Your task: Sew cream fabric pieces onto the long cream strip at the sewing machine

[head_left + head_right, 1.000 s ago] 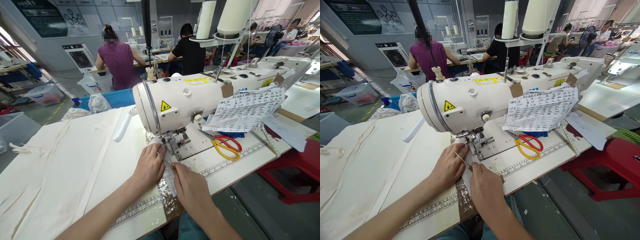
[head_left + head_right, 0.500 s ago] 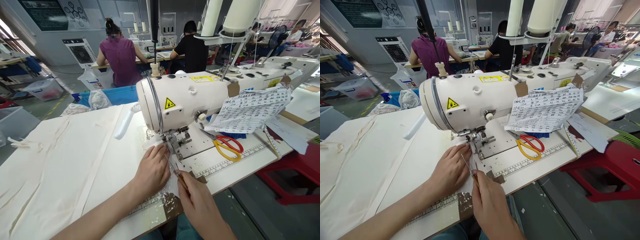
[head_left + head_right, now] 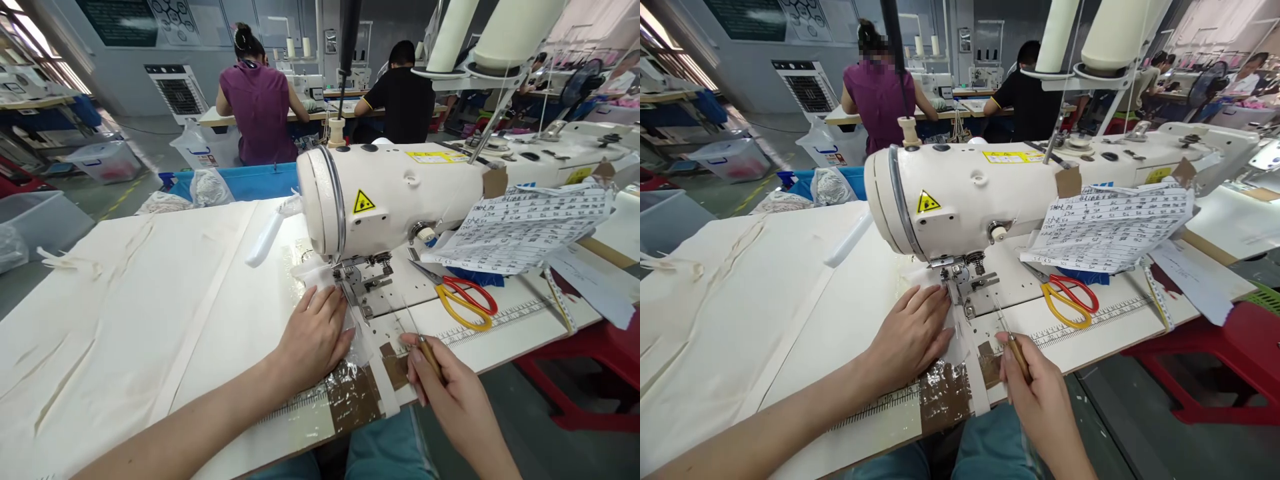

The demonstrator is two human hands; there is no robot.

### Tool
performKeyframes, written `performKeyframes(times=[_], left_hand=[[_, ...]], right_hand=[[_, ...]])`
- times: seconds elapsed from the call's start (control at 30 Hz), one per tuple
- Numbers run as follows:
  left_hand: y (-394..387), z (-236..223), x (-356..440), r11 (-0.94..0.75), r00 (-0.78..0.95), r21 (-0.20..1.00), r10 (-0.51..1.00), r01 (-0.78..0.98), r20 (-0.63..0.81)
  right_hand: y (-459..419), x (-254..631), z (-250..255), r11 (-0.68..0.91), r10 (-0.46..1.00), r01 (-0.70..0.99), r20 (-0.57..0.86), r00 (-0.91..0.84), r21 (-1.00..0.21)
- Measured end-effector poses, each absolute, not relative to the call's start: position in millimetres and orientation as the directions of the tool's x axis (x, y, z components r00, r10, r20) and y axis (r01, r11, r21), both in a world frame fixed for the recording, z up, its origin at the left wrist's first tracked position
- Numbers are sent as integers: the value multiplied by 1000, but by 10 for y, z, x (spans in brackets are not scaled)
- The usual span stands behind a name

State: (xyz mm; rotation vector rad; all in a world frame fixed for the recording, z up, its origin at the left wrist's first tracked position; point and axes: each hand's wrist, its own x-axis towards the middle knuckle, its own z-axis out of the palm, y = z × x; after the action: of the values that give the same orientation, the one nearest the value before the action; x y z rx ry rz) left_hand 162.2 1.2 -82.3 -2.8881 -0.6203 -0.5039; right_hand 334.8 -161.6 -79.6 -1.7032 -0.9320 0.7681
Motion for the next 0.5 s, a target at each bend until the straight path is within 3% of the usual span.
performKeyframes(times=[0.17, 0.5], left_hand=[[-7, -812, 1604, -906, 874, -80, 373, 415, 311], [-44, -816, 1608, -908, 860, -38, 380, 416, 340]], right_hand=[[-1607, 3350, -773, -214, 858, 134, -121, 499, -968], [-1599, 3399, -831, -207, 867, 182, -94, 489, -961]])
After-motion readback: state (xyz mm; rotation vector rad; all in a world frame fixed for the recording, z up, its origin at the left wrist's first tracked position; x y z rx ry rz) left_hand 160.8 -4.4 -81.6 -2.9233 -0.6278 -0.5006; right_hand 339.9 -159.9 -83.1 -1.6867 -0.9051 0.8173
